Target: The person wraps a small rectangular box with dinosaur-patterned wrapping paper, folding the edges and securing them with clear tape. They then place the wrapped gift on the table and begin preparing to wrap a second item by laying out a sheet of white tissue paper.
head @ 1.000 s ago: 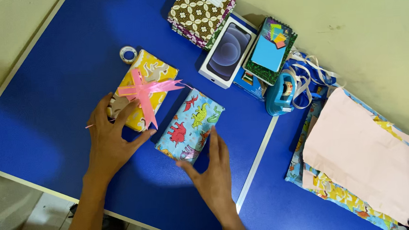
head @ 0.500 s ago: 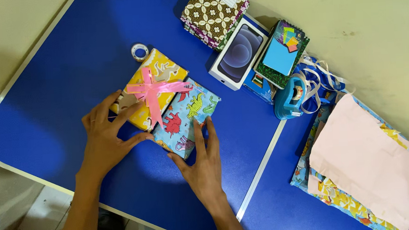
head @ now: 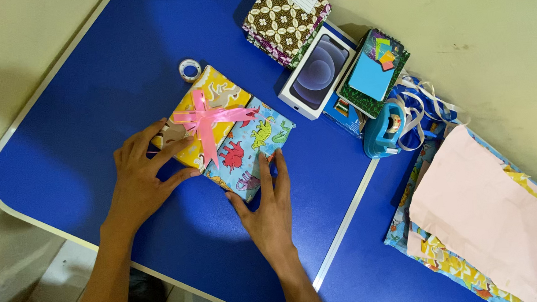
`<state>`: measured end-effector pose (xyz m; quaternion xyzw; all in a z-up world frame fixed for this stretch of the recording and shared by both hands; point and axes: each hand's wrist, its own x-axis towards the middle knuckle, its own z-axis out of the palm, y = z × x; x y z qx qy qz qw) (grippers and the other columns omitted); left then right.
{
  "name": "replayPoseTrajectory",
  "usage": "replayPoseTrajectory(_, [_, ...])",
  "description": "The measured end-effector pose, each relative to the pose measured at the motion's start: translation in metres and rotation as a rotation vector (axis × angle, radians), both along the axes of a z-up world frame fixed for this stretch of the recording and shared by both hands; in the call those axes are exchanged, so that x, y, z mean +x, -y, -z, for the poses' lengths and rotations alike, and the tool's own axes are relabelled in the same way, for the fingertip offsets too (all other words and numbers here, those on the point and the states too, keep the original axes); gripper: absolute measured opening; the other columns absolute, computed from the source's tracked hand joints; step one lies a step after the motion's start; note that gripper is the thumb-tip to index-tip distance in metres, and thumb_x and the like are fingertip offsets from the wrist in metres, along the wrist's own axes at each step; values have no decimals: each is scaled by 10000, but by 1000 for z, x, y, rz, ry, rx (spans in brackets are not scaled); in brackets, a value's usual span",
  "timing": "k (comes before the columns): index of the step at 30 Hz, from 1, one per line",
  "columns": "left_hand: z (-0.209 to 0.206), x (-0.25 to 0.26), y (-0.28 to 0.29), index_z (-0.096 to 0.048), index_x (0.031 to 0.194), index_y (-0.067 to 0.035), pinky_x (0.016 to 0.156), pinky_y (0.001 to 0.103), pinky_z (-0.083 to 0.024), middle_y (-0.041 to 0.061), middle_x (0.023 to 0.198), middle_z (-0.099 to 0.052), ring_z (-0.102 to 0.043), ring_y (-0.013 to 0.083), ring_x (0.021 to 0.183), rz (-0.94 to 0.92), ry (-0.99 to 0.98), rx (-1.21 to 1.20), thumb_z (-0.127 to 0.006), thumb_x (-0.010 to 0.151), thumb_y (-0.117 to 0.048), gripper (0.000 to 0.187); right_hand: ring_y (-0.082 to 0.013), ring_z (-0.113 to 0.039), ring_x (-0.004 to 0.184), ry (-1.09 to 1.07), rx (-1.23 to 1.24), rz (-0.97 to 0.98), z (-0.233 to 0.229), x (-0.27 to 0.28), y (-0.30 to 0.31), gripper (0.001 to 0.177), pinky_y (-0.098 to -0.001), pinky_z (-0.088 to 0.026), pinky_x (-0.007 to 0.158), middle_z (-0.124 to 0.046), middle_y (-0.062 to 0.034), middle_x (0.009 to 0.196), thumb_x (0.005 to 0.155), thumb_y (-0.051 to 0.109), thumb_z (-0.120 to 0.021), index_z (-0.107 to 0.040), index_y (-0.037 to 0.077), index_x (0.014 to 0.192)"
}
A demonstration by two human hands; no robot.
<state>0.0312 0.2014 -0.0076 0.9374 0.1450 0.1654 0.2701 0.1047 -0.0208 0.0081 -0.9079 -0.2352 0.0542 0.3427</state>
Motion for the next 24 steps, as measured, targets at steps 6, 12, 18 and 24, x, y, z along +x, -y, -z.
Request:
replayPoseTrajectory(6, [-3, 0, 4, -692, 1333, -290, 1129, 520, -341, 95, 1523, -506, -456, 350, 1375, -8, 26, 20, -814, 767, -460, 604, -447, -414, 1427, -9, 23, 8, 0, -2, 0, 932, -468, -447, 1112, -259, -291, 1609, 747, 301, -917, -444, 47, 1509])
replayPoseTrajectory(12, [-7, -5, 19, -680, 1349, -263, 1151, 572, -290, 137, 1576, -433, -337, 419, 1470, -54, 27, 90, -794, 805, -427, 580, -460, -403, 1429, -11, 46, -26, -4, -3, 8, 919, -489, -430, 1119, -279, -293, 1609, 761, 302, -906, -433, 46, 1507])
replayPoseTrajectory(18, [-18, -14, 58, -671, 1362, -171, 1222, 559, -238, 103, 1604, -442, -295, 402, 1549, -133, 105, 115, -703, 1010, -272, 367, -445, -387, 1438, -54, 51, -28, -16, -11, 32, 864, -494, -395, 1132, -334, -253, 1595, 820, 301, -855, -418, 66, 1528])
replayPoseTrajectory(24, [-27, -11, 106, -688, 1284, -190, 1176, 563, -227, 93, 1529, -480, -320, 384, 1504, -72, 140, 152, -714, 950, -295, 351, -429, -417, 1431, -30, 21, 29, -30, -12, 80, 735, -481, -396, 1143, -391, -248, 1565, 858, 272, -817, -483, 74, 1482])
